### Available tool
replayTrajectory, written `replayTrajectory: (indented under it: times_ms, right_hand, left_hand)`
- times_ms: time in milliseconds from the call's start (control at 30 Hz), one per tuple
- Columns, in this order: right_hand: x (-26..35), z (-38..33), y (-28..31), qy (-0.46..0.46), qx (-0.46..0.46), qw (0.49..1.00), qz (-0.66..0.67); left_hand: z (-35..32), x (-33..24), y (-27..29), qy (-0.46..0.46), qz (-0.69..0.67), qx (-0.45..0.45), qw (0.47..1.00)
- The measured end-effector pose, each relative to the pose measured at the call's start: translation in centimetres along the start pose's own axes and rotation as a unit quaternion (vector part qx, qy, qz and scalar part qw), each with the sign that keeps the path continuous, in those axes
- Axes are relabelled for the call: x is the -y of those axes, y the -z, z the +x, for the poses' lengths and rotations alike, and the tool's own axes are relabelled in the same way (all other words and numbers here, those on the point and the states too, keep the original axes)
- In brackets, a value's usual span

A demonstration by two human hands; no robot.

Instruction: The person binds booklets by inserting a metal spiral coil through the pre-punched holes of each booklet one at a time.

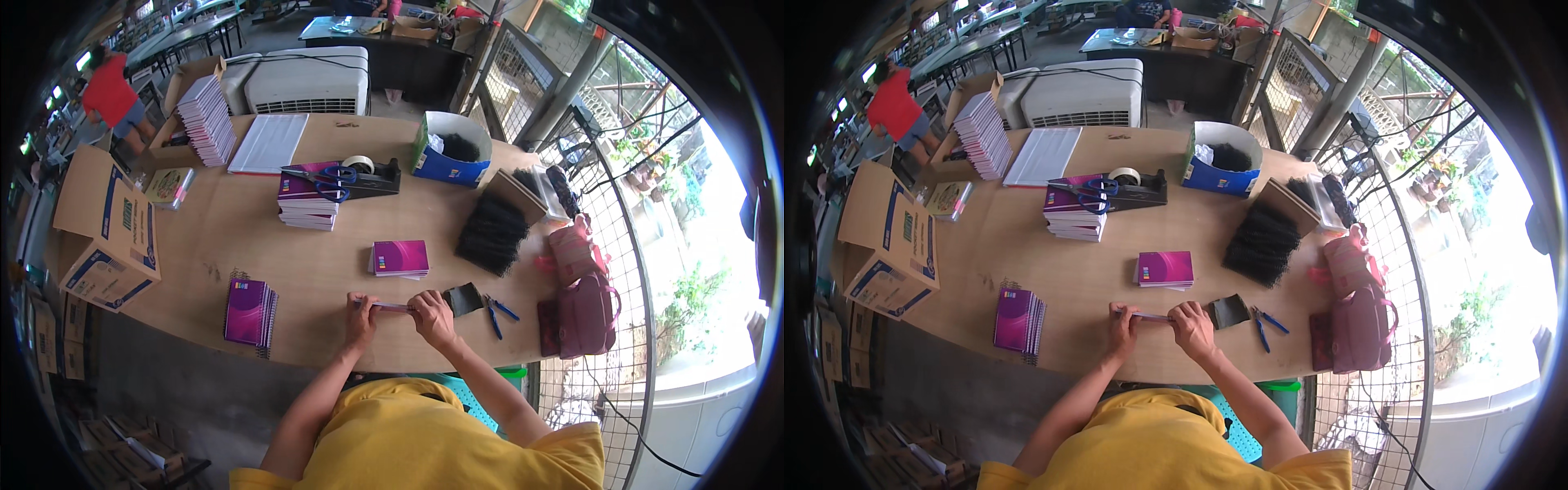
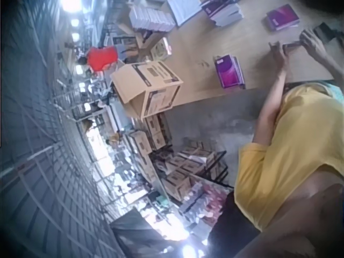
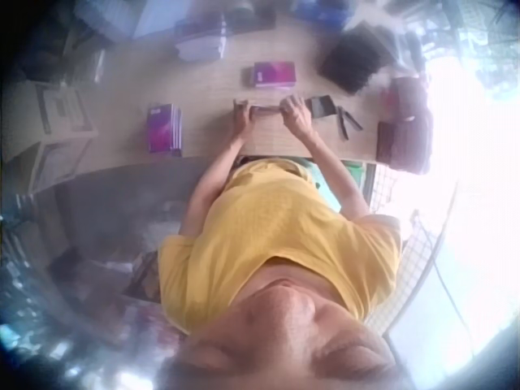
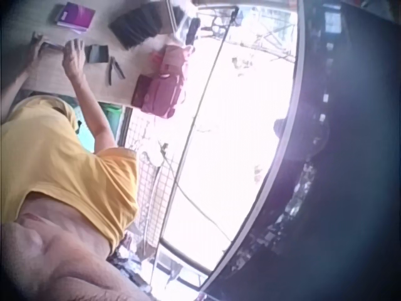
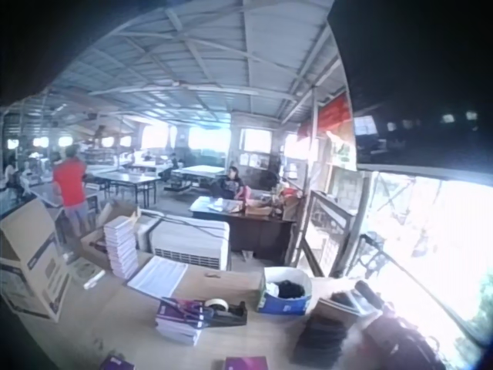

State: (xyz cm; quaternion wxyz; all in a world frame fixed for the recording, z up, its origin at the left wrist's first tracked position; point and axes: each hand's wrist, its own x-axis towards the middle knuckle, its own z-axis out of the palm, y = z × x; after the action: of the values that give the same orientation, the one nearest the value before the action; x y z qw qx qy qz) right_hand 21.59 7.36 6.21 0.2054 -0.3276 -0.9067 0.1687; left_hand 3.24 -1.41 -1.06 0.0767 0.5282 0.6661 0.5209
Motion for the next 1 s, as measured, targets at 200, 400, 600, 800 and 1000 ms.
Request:
replayTrajectory:
  times_ms: [200, 400, 600, 800, 1000]
  right_hand:
    - [-1.5, 0.7, 3.4, -0.002, 0.089, 0.996, 0.005]
    - [-11.9, 0.8, 9.5, 0.224, 0.209, 0.882, -0.357]
    - [-15.2, 2.8, 9.2, 0.213, 0.384, 0.868, -0.232]
    - [-16.1, 1.7, 8.1, 0.141, 0.259, 0.943, -0.157]
    - [-12.1, 3.8, 9.7, -0.070, 0.187, 0.965, 0.173]
  left_hand:
    - [-0.1, 0.8, 0.3, -0.039, -0.007, 0.013, 0.999]
    - [0.5, -0.8, 0.8, -0.039, 0.013, 0.031, 0.999]
    - [1.0, -1.3, 0.8, -0.002, 0.017, 0.009, 1.000]
    - [1.4, -0.8, 0.3, -0.029, 0.020, 0.027, 0.999]
    - [1.6, -0.7, 0.7, -0.021, 0.015, 0.029, 0.999]
